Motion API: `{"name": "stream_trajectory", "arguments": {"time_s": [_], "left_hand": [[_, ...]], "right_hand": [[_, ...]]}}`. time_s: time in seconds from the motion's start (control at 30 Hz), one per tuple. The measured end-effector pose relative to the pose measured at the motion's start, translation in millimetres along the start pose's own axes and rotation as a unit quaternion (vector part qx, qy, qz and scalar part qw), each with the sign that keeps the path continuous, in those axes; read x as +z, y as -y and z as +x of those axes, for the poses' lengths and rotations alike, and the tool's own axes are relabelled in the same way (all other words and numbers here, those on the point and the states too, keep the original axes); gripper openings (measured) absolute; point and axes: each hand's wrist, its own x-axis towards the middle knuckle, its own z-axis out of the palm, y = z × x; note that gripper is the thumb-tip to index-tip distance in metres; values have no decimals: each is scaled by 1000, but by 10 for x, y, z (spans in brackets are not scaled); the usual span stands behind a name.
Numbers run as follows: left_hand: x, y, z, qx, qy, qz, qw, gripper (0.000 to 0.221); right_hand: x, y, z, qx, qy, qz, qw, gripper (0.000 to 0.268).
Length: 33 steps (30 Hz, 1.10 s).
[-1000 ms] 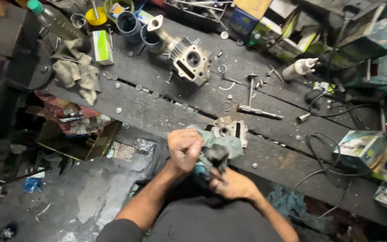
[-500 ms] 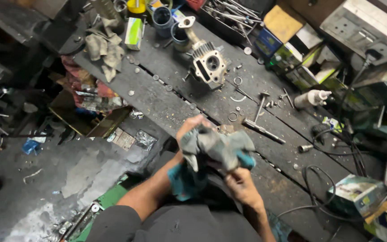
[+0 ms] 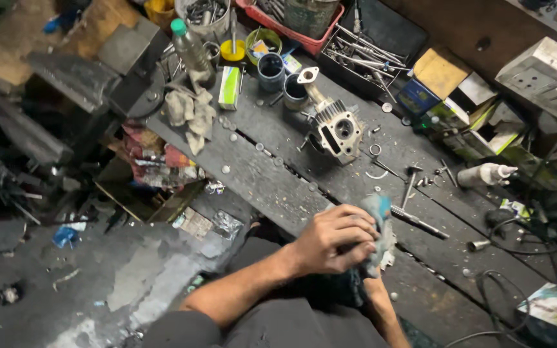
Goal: The person uses a screwdriver to work on a cylinder head, then removes a piston and places it on the table. They continue to manipulate the cylinder head and other engine parts on the workbench.
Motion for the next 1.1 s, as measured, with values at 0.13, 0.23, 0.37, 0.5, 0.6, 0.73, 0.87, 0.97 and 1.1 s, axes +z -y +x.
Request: {"name": "stream_trajectory", "arguments": {"time_s": [0.13, 0.23, 0.37, 0.5, 0.6, 0.73, 0.87, 0.97, 1.1], "left_hand": [[-380, 191, 21, -9, -18, -39, 999, 9], [-687, 346, 19, 35, 10, -33, 999, 17], [-946, 674, 21, 16, 78, -6, 997, 21], [-1023, 1066, -157, -25, 51, -5, 998, 6], [-1020, 1394, -327, -153, -13, -121, 981, 11], [-1185, 1630, -410, -323, -60, -300, 896, 14], [-1432, 1810, -121, -284, -50, -400, 870, 17], [-1606, 1936, 223, -225, 24, -445, 867, 20], [-1673, 1945, 500, -202, 89, -314, 923, 23]], "right_hand": [[488, 125, 504, -286, 49, -355, 889, 36], [873, 236, 611, -258, 97, -340, 899, 39], [1256, 516, 415, -113, 129, -221, 960, 46], [1489, 1081, 358, -168, 240, -127, 948, 41], [1655, 1492, 359, -209, 230, -251, 916, 32], [1882, 1917, 316, -308, 186, -275, 891, 47], [1912, 2094, 237, -286, 186, -135, 930, 59], [1802, 2091, 158, -239, 147, -133, 951, 60], [1652, 1974, 47, -230, 63, -114, 964, 56]]}}
